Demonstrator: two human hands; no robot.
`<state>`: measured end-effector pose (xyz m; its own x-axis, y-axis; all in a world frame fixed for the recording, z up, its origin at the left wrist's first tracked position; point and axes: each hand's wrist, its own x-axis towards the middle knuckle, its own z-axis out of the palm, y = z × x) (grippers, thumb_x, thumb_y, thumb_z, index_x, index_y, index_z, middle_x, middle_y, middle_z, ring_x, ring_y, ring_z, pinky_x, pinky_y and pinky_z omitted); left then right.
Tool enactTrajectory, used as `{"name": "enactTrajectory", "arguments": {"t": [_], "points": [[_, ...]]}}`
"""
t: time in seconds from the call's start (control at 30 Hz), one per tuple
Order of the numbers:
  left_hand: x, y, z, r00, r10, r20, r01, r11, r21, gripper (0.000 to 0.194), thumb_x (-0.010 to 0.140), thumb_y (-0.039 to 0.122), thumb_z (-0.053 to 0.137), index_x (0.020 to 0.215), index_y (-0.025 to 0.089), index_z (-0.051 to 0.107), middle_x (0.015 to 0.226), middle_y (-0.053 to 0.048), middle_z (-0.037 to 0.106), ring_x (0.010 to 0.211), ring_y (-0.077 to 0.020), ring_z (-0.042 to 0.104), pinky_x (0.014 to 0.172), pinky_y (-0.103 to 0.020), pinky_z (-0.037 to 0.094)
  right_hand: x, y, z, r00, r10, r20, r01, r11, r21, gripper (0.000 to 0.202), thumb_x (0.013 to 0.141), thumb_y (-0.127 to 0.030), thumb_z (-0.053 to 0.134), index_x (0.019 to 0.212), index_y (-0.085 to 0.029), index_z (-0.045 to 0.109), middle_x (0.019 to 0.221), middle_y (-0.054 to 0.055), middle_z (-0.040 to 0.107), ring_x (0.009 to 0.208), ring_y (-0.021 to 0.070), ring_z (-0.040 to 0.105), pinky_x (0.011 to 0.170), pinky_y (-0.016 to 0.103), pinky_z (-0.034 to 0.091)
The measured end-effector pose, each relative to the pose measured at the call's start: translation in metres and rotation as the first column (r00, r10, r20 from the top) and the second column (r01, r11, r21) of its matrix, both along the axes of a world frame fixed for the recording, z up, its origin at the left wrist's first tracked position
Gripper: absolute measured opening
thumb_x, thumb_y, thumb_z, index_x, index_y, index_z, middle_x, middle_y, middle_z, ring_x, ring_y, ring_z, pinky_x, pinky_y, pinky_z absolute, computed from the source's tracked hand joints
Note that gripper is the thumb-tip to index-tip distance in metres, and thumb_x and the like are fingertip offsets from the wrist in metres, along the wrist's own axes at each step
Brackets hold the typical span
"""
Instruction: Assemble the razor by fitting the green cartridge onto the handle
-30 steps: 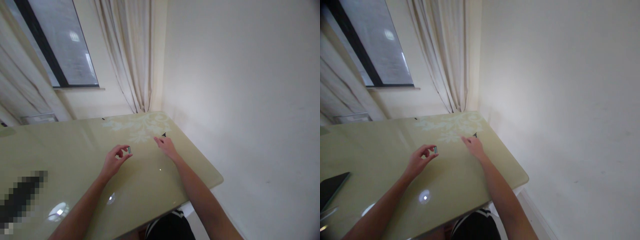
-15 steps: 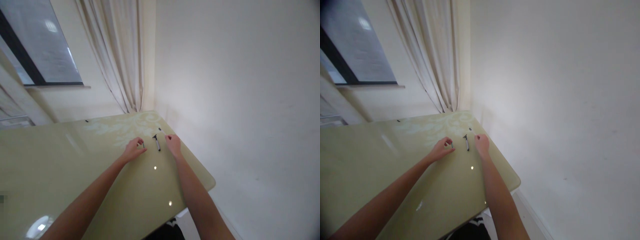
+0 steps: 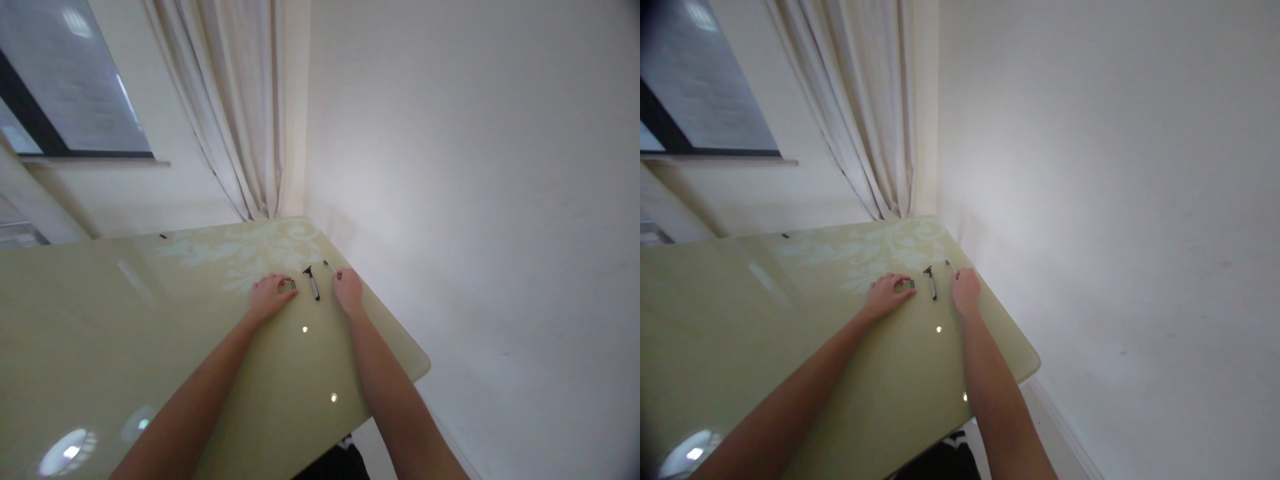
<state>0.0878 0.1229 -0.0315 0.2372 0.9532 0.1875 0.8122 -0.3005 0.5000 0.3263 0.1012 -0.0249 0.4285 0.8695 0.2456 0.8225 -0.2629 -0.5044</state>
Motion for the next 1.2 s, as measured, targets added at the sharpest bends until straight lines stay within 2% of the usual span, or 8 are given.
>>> {"name": "enactTrajectory", "arguments": {"t": [0.33,0.43,0.53,0.7,0.83,0.93,1.07,1.2], "points": [[0.003,-0.001,0.0,1.0,-0.001,-0.021,0.001,1.0,0.01,0.037,0.088,0.053,0.067,0.115,0.03,0.076,0.114,-0.009,0.074,0.116,-0.0339,0.063,0.101,-0.049,0.041,0.005,-0.003,-0.002,0.998,-0.044,-0.055,0.047,0.998,0.045,0.02,0.09,-0.018,0.061,0.099,-0.014,0.079,0.103,0.017,0.072,0.093,0.0268,0.068,0.081,0.034,0.046],[0.003,-0.001,0.0,1.0,0.002,-0.021,-0.002,1.0,0.004,0.047,0.087,0.056,0.068,0.125,0.029,0.073,0.117,-0.011,0.073,0.116,-0.0343,0.063,0.101,-0.049,0.042,0.004,-0.003,0.005,0.995,-0.013,-0.102,0.025,0.992,0.124,0.025,0.09,-0.023,0.062,0.108,-0.013,0.076,0.107,0.016,0.071,0.097,0.0255,0.066,0.084,0.032,0.046],[0.003,-0.001,0.0,1.0,0.001,-0.027,-0.001,1.0,-0.001,0.05,0.086,0.057,0.068,0.127,0.029,0.072,0.117,-0.011,0.073,0.116,-0.0347,0.063,0.101,-0.049,0.042,-0.005,-0.005,0.013,0.986,0.062,-0.157,-0.03,0.979,0.202,0.028,0.096,-0.031,0.052,0.105,-0.015,0.074,0.099,0.01,0.073,0.088,0.0205,0.065,0.08,0.028,0.046],[0.003,-0.001,0.0,0.999,-0.015,-0.038,0.015,1.0,-0.006,0.043,0.088,0.055,0.066,0.123,0.031,0.074,0.115,-0.009,0.072,0.116,-0.0336,0.063,0.1,-0.049,0.042,-0.045,-0.021,0.018,0.894,0.381,-0.235,-0.305,0.903,0.303,0.043,0.102,-0.042,0.045,0.076,-0.018,0.07,0.067,0.002,0.064,0.064,0.0162,0.055,0.062,0.027,0.036],[0.003,0.002,-0.004,0.999,-0.01,-0.049,0.01,1.0,-0.011,0.037,0.091,0.044,0.064,0.126,0.033,0.073,0.117,-0.009,0.071,0.115,-0.0318,0.062,0.1,-0.047,0.042,-0.088,-0.039,0.009,0.785,0.618,-0.051,-0.603,0.78,0.17,0.049,0.102,-0.043,0.05,0.061,-0.018,0.061,0.058,0.0,0.055,0.056,0.0136,0.044,0.058,0.029,0.024],[0.003,0.005,-0.007,0.999,-0.003,-0.051,0.002,1.0,-0.016,0.034,0.089,0.045,0.069,0.121,0.034,0.075,0.113,-0.009,0.071,0.113,-0.0317,0.063,0.099,-0.046,0.042,-0.109,-0.048,0.002,0.717,0.696,0.048,-0.697,0.713,0.071,0.043,0.097,-0.039,0.059,0.06,-0.018,0.062,0.06,0.0,0.057,0.057,0.0131,0.041,0.059,0.029,0.023],[0.003,0.008,-0.008,1.0,-0.016,-0.018,0.016,1.0,-0.015,0.03,0.088,0.04,0.069,0.115,0.032,0.077,0.112,-0.009,0.072,0.113,-0.0319,0.063,0.099,-0.046,0.043,-0.108,-0.044,0.0,0.743,0.666,0.065,-0.669,0.743,0.028,0.039,0.097,-0.037,0.061,0.064,-0.018,0.065,0.062,0.0,0.06,0.058,0.013,0.042,0.059,0.029,0.022],[-0.002,0.007,-0.006,0.994,-0.078,0.081,0.08,0.997,-0.014,0.031,0.09,0.034,0.062,0.116,0.023,0.076,0.112,-0.011,0.075,0.107,-0.0269,0.067,0.096,-0.04,0.048,-0.084,-0.032,0.002,0.872,0.486,0.068,-0.49,0.867,0.094,0.036,0.101,-0.038,0.056,0.073,-0.019,0.069,0.068,0.001,0.064,0.062,0.0141,0.047,0.06,0.028,0.023]]}}
